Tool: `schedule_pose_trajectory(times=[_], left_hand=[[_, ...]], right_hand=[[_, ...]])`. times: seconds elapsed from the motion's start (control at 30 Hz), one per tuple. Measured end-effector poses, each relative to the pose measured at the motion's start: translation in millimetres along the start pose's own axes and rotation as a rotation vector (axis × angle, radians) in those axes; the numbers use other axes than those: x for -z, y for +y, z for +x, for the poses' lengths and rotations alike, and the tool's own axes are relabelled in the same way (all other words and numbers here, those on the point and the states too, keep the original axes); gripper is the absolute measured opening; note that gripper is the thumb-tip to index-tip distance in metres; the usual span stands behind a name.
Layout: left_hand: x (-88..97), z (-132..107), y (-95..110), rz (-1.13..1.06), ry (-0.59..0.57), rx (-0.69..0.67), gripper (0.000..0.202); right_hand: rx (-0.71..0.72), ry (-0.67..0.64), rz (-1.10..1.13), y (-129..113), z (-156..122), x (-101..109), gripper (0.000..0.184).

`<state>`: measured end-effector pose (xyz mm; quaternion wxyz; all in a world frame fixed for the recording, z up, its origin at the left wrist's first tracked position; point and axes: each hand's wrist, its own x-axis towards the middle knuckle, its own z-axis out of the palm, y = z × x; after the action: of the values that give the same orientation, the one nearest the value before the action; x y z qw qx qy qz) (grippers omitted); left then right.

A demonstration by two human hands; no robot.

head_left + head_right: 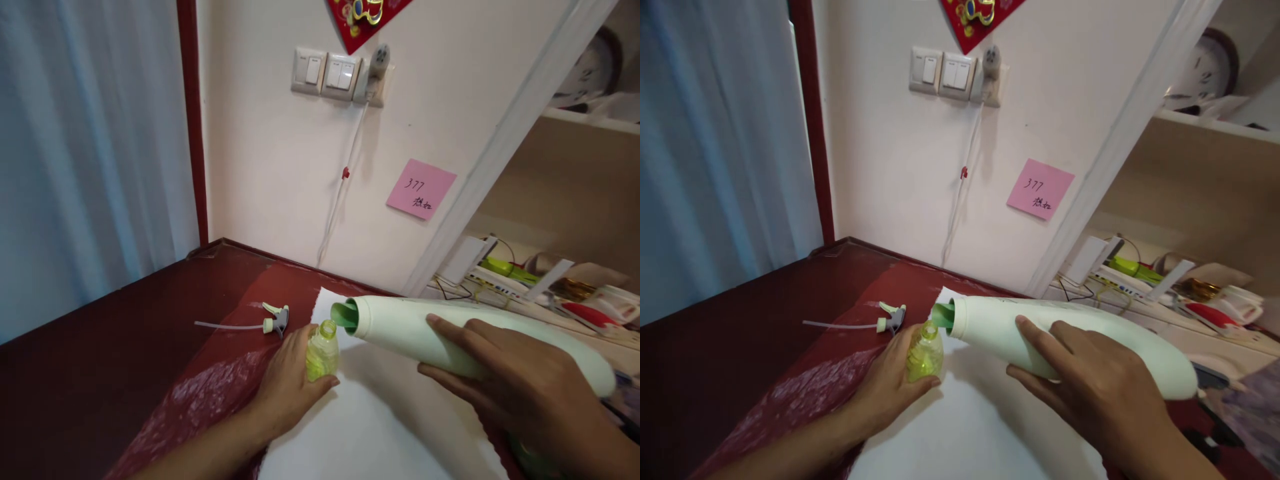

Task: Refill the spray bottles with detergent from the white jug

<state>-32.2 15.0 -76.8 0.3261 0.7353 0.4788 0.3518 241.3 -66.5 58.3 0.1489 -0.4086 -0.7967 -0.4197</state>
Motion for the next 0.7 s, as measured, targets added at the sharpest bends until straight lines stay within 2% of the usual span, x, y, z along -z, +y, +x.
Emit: schedule_pose_trajectory(times=[0.13, 0.3, 0.37, 0.47, 0.53, 0.7], left_hand=[[-2.1, 0, -5, 0.000, 0.011, 0.012, 0.071], [-4.4, 2, -11, 0.027, 0.021, -0.013, 0.070], [-4.1, 3, -12, 0.038, 0.013, -0.018, 0.070], [-2.5, 5, -13, 0.042, -0.006, -0.016, 0.070], [-1.5, 6, -14, 0.051, -0.011, -0.024, 0.070], [-4.4, 8, -27, 0.054, 0.007, -0.042, 0.073]], right_hand=[[-0.206, 0.005, 0.167, 6, 0, -11, 0.041], [-0.702, 0.062, 0.475, 10, -3, -37, 0.047], [-0.923, 0.131, 0.575, 8, -4, -49, 0.052], [-1.201, 0.318, 0.780, 3, -3, -71, 0.058], [-1.296, 0.421, 0.871, -2, -2, -85, 0.061], [-1.370, 0.538, 0.995, -19, 5, -116, 0.065]])
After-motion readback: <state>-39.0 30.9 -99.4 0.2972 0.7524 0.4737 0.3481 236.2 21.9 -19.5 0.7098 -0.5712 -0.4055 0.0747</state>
